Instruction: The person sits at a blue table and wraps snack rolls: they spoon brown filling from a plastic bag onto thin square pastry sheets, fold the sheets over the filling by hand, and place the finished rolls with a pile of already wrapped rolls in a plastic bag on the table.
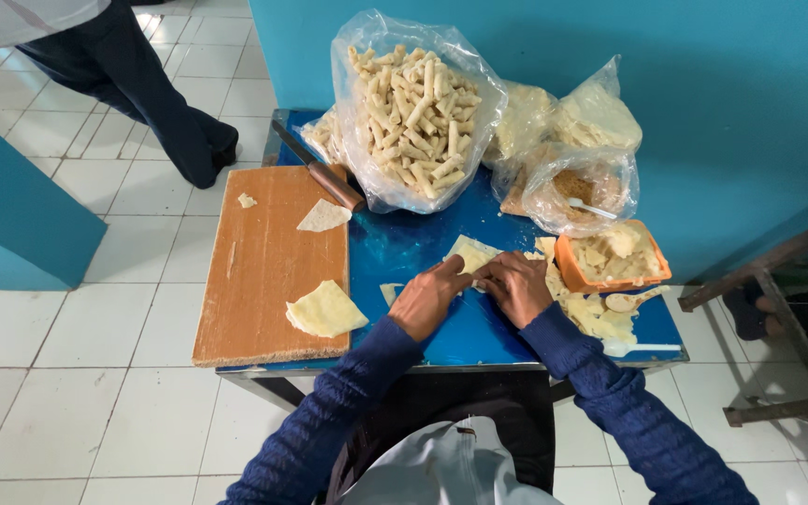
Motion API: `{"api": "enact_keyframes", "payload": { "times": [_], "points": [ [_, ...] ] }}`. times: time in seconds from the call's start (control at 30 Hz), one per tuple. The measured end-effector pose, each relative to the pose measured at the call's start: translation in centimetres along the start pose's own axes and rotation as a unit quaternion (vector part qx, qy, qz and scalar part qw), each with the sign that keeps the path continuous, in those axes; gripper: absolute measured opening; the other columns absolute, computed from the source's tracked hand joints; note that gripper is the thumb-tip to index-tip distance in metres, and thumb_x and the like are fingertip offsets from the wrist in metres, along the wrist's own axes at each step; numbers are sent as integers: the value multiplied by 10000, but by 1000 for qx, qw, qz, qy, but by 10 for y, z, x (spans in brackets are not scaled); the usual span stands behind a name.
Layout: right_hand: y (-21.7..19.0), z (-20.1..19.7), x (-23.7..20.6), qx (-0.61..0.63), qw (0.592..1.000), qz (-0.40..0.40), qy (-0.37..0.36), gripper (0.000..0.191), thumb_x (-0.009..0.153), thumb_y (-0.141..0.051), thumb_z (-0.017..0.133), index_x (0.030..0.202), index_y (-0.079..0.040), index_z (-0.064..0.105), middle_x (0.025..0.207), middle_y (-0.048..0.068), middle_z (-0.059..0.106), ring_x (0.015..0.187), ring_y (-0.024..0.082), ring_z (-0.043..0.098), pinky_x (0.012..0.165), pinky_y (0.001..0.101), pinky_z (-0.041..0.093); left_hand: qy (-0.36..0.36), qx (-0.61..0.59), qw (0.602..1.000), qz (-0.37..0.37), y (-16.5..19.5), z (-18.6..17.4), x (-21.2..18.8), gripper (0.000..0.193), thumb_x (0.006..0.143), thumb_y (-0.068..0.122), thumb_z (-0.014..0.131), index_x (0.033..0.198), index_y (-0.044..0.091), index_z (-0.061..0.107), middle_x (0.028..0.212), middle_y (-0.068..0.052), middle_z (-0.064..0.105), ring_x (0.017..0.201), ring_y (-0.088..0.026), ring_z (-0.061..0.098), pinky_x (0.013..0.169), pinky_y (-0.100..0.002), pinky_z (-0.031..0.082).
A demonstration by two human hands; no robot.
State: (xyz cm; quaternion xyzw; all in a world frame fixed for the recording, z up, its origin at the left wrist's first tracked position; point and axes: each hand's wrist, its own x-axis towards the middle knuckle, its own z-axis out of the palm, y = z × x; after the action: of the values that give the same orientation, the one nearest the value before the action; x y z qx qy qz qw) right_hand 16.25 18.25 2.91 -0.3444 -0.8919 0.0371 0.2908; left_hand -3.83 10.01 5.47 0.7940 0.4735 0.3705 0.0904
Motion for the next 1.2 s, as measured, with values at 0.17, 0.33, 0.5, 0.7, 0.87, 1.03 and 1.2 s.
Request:
{"api": "enact_keyframes", "payload": {
  "times": [0.17, 0.33, 0.5, 0.7, 0.87, 1.03, 1.2],
  "points": [
    [-2, 0, 1, 2, 1000, 6, -1, 106, 863, -245, 768, 939, -170, 774, 914, -45, 692, 917, 178, 637, 825, 421, 355, -20, -1, 1000, -22, 1, -4, -4, 349, 867, -32, 537, 1183, 41, 665, 1118, -136, 598, 1027, -344, 655, 824, -426, 552],
    [-2, -1, 1, 8, 1000, 3, 1, 99, 863, -232, 774, 936, -165, 778, 909, -44, 693, 899, 174, 640, 813, 398, 367, -13, 25, 999, 30, 2, -4, -6, 347, 875, 20, 565, 1209, 35, 659, 1110, -145, 589, 1022, -333, 662, 816, -407, 562],
    [-2, 0, 1, 2, 1000, 0, -5, 90, 860, -216, 777, 944, -187, 789, 886, -54, 690, 873, 158, 634, 820, 392, 372, -60, 79, 995, 33, 4, -7, -9, 222, 913, 63, 573, 1114, 8, 647, 1130, -132, 595, 1034, -309, 677, 826, -393, 572],
    [-2, 1, 0, 11, 1000, -1, 1, 89, 863, -203, 766, 950, -200, 787, 902, -61, 696, 895, 151, 641, 806, 392, 367, -51, 23, 998, 7, 3, -16, -13, 266, 929, 57, 566, 1175, 12, 656, 1139, -128, 602, 998, -317, 674, 803, -406, 561],
    [-1, 1, 0, -4, 1000, 10, 1, 90, 860, -230, 774, 938, -185, 770, 920, -56, 697, 911, 161, 640, 820, 397, 360, -18, 44, 998, 42, 5, -8, -13, 359, 886, 47, 570, 1235, 9, 644, 1126, -133, 590, 1018, -316, 665, 798, -392, 567],
    [-2, 0, -1, 0, 1000, -3, 4, 83, 872, -225, 762, 951, -204, 777, 917, -67, 696, 900, 152, 636, 820, 393, 355, -21, 134, 986, 98, -1, -4, -17, 254, 899, 66, 582, 1137, -11, 627, 1142, -138, 582, 1066, -288, 675, 844, -375, 580],
    [-1, 3, -1, -13, 1000, -5, 11, 69, 868, -243, 766, 931, -221, 783, 902, -75, 693, 896, 151, 634, 812, 411, 347, -36, 104, 990, 83, 0, -8, -20, 175, 902, 75, 610, 1061, 4, 623, 1145, -139, 593, 1036, -308, 673, 831, -400, 574]
  ]
}}
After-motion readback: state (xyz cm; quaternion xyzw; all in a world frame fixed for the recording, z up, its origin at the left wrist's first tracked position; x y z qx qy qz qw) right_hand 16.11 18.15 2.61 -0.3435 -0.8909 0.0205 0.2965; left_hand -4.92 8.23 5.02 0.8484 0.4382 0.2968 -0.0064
